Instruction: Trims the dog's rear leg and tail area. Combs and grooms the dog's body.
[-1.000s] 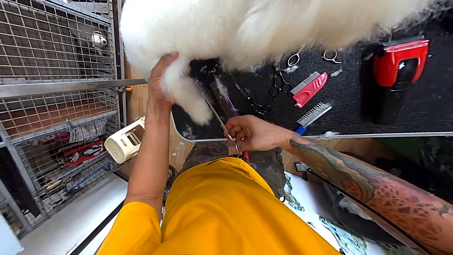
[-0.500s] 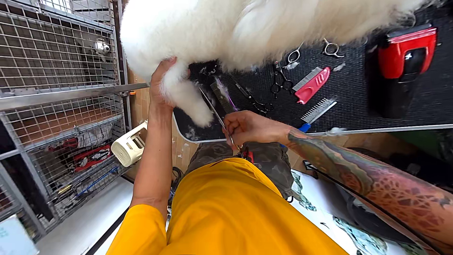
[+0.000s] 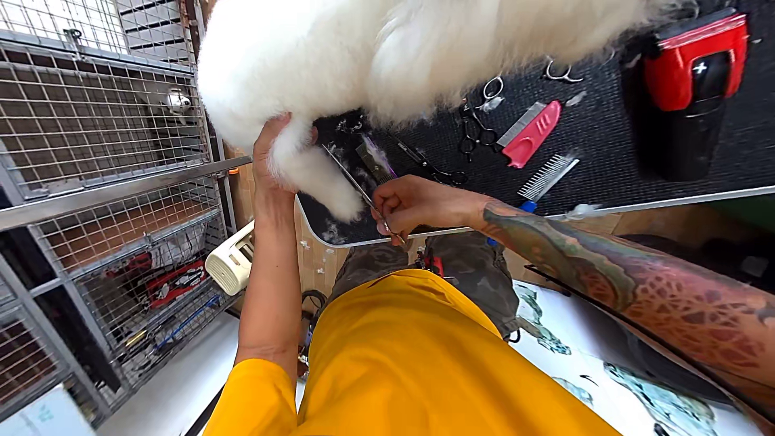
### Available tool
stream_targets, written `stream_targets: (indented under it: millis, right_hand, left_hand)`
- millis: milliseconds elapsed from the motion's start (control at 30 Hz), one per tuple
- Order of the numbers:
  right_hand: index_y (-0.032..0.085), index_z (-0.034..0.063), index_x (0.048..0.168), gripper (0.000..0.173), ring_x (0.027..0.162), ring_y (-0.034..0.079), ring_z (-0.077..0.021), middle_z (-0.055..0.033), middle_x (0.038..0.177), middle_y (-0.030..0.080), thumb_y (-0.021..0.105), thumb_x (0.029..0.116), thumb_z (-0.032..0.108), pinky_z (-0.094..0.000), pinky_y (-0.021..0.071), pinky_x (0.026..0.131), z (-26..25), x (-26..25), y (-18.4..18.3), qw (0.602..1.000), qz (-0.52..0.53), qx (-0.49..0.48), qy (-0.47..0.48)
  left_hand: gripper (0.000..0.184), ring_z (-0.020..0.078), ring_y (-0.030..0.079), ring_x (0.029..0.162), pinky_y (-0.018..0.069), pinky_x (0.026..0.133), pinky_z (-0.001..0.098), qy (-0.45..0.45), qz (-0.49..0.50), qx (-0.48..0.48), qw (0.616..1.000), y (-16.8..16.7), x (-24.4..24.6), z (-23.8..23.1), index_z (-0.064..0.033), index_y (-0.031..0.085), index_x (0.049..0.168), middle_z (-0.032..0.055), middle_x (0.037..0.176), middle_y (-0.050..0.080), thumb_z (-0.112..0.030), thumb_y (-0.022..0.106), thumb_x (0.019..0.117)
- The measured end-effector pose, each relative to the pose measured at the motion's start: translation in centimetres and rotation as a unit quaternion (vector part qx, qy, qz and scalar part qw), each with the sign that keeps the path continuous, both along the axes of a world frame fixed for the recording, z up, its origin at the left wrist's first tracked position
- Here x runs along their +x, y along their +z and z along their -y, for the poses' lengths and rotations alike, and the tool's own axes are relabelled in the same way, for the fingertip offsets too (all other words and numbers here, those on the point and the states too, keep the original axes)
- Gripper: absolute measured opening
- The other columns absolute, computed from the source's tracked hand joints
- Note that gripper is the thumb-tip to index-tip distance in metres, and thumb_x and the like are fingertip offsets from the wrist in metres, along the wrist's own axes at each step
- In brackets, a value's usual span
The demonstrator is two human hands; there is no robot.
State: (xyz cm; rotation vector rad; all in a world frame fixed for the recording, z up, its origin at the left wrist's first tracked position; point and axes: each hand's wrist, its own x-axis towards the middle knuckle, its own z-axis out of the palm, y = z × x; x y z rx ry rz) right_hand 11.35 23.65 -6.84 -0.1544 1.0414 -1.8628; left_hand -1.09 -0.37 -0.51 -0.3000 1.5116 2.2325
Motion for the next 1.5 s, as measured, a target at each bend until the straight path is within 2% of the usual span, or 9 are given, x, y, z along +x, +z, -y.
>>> stream_targets:
  millis: [200,400,500,633,767,967,1167,1300,1500]
  right_hand:
    - [0.063,0.0005,0.101,0.027,0.063,0.072,-0.0248,-0.0143,0.078,0.072,0.078,0.0804,-0.006,-0.0377,0.0638,0.060,0.1,-0.3,0.2,0.998,-0.017,0.049,0.021]
    - [0.063,0.0029,0.100,0.025,0.064,0.071,-0.0238,-0.0119,0.076,0.070,0.076,0.0870,0.020,-0.0378,0.0627,0.057,-0.1,-0.6,0.1,1.000,0.010,0.021,0.007]
    - [0.062,-0.0022,0.104,0.027,0.062,0.072,-0.0270,-0.0168,0.078,0.071,0.079,0.0830,0.000,-0.0383,0.0634,0.056,-0.1,-0.7,-0.2,1.000,-0.006,0.009,0.013]
    - [0.059,-0.0063,0.111,0.018,0.071,0.065,-0.0210,-0.0148,0.084,0.065,0.067,0.0946,-0.007,-0.0317,0.0567,0.073,-2.7,-3.7,9.1,0.979,0.022,0.180,0.098]
    - [0.063,0.0002,0.100,0.021,0.062,0.071,-0.0258,-0.0152,0.078,0.071,0.071,0.0898,0.016,-0.0392,0.0625,0.056,-0.6,-0.9,-0.3,0.999,0.032,-0.006,0.012]
    - [0.062,-0.0020,0.102,0.023,0.060,0.072,-0.0274,-0.0165,0.077,0.070,0.074,0.0831,-0.009,-0.0386,0.0628,0.054,-0.4,0.0,-0.9,0.999,0.044,0.019,0.020]
    - [0.061,-0.0066,0.106,0.009,0.064,0.065,-0.0176,-0.0127,0.077,0.064,0.057,0.0986,-0.010,-0.0266,0.0569,0.067,-3.5,-3.6,10.5,0.979,0.052,0.179,0.083]
    - [0.062,-0.0028,0.101,0.018,0.062,0.072,-0.0282,-0.0177,0.078,0.070,0.073,0.0874,-0.003,-0.0395,0.0633,0.056,-1.0,0.9,-0.5,0.997,0.074,0.020,0.016]
    - [0.063,0.0013,0.099,0.018,0.065,0.073,-0.0250,-0.0141,0.080,0.072,0.071,0.0866,0.010,-0.0366,0.0632,0.058,-1.0,2.6,-0.6,0.998,0.065,-0.019,0.002]
  left_hand:
    - [0.015,0.0191,0.071,0.090,0.0590,0.086,0.0415,0.013,0.009,0.015,1.000,0.0,0.1,0.0,-0.0139,0.067,0.102,0.0061,0.096,0.073,-0.025,0.062,0.0931]
    - [0.015,0.0188,0.071,0.092,0.0588,0.087,0.0415,0.006,0.002,0.020,1.000,-0.1,0.0,0.2,-0.0144,0.068,0.102,0.0054,0.097,0.073,-0.025,0.063,0.0938]
    - [0.015,0.0188,0.070,0.094,0.0583,0.089,0.0423,0.015,0.005,0.012,1.000,0.0,0.0,0.2,-0.0150,0.067,0.104,0.0054,0.098,0.073,-0.025,0.062,0.0936]
    - [0.015,0.0189,0.070,0.094,0.0576,0.091,0.0424,0.020,0.011,0.011,1.000,0.1,-0.1,0.1,-0.0154,0.068,0.102,0.0044,0.097,0.073,-0.026,0.065,0.0925]
    - [0.016,0.0208,0.071,0.094,0.0585,0.090,0.0439,0.021,0.014,0.025,0.999,-0.2,-0.1,0.4,-0.0136,0.067,0.103,0.0069,0.098,0.073,-0.025,0.066,0.0922]
    - [0.016,0.0213,0.071,0.093,0.0588,0.089,0.0443,0.031,0.025,0.026,0.999,0.0,-0.2,0.4,-0.0133,0.067,0.102,0.0071,0.096,0.073,-0.026,0.064,0.0932]
    - [0.018,0.0220,0.070,0.094,0.0581,0.090,0.0449,0.029,0.024,0.023,0.999,0.1,-0.2,0.4,-0.0128,0.066,0.104,0.0073,0.097,0.072,-0.027,0.065,0.0925]
    - [0.016,0.0203,0.070,0.093,0.0578,0.090,0.0456,0.015,0.007,0.020,1.000,0.0,-0.3,0.5,-0.0141,0.066,0.103,0.0064,0.096,0.072,-0.026,0.063,0.0940]
    - [0.014,0.0188,0.070,0.091,0.0585,0.087,0.0426,0.017,0.007,0.010,1.000,-0.1,-0.2,0.2,-0.0145,0.066,0.102,0.0054,0.094,0.072,-0.025,0.059,0.0957]
